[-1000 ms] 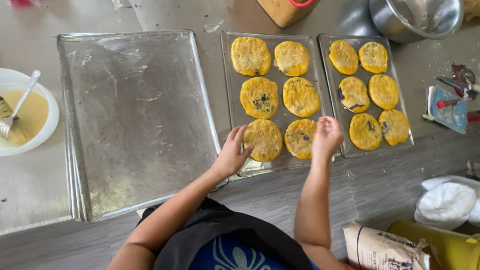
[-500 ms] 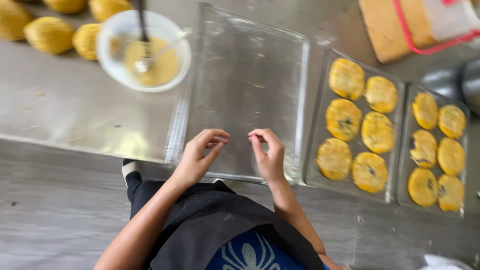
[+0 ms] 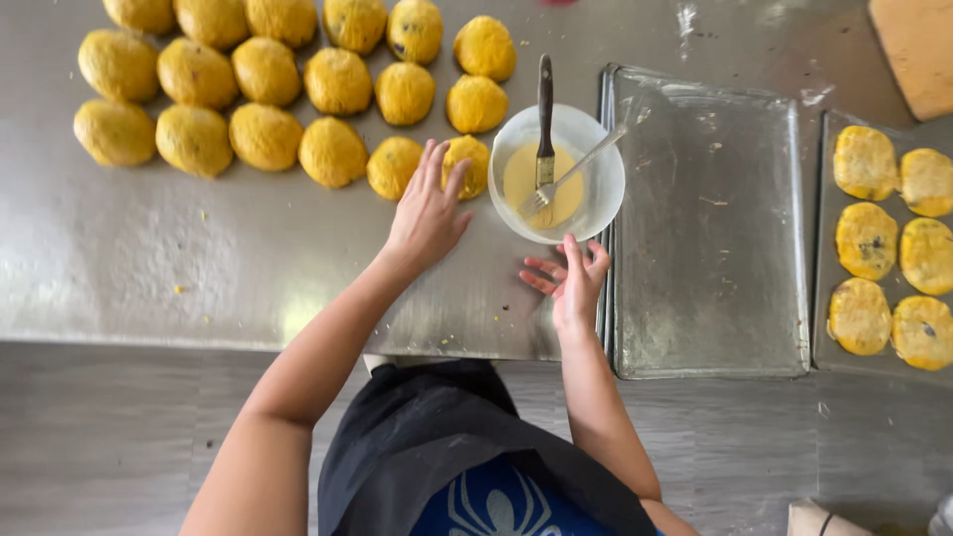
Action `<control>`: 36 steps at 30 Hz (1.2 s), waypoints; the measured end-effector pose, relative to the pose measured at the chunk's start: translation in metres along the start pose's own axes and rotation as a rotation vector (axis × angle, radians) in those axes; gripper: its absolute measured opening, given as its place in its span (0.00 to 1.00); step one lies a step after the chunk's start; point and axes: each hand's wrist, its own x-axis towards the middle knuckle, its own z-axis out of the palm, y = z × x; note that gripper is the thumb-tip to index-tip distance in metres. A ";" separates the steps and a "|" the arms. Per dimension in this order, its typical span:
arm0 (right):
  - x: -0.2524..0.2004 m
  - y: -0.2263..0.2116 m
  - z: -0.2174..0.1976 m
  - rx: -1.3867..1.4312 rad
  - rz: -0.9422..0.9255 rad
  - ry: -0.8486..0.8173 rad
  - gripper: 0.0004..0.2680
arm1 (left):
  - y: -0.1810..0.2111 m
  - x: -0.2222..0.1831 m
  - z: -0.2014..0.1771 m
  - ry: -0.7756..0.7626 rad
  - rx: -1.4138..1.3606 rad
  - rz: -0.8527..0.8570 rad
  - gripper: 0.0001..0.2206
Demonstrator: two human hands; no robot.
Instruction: The person brushes a liquid glaze onto flattened dough rounds on baking sheets and then flattens additional dough balls by hand on a metal table.
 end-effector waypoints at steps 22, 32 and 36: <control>0.244 -0.080 0.076 -0.059 -0.292 -0.093 0.18 | -0.006 0.046 0.050 0.040 0.159 0.009 0.28; 0.282 -0.027 0.130 -0.041 -0.228 0.036 0.19 | -0.021 0.048 0.066 0.183 0.026 0.100 0.18; 0.194 0.018 0.124 -0.702 -0.868 -0.229 0.11 | -0.020 0.045 0.057 0.170 -0.132 0.069 0.14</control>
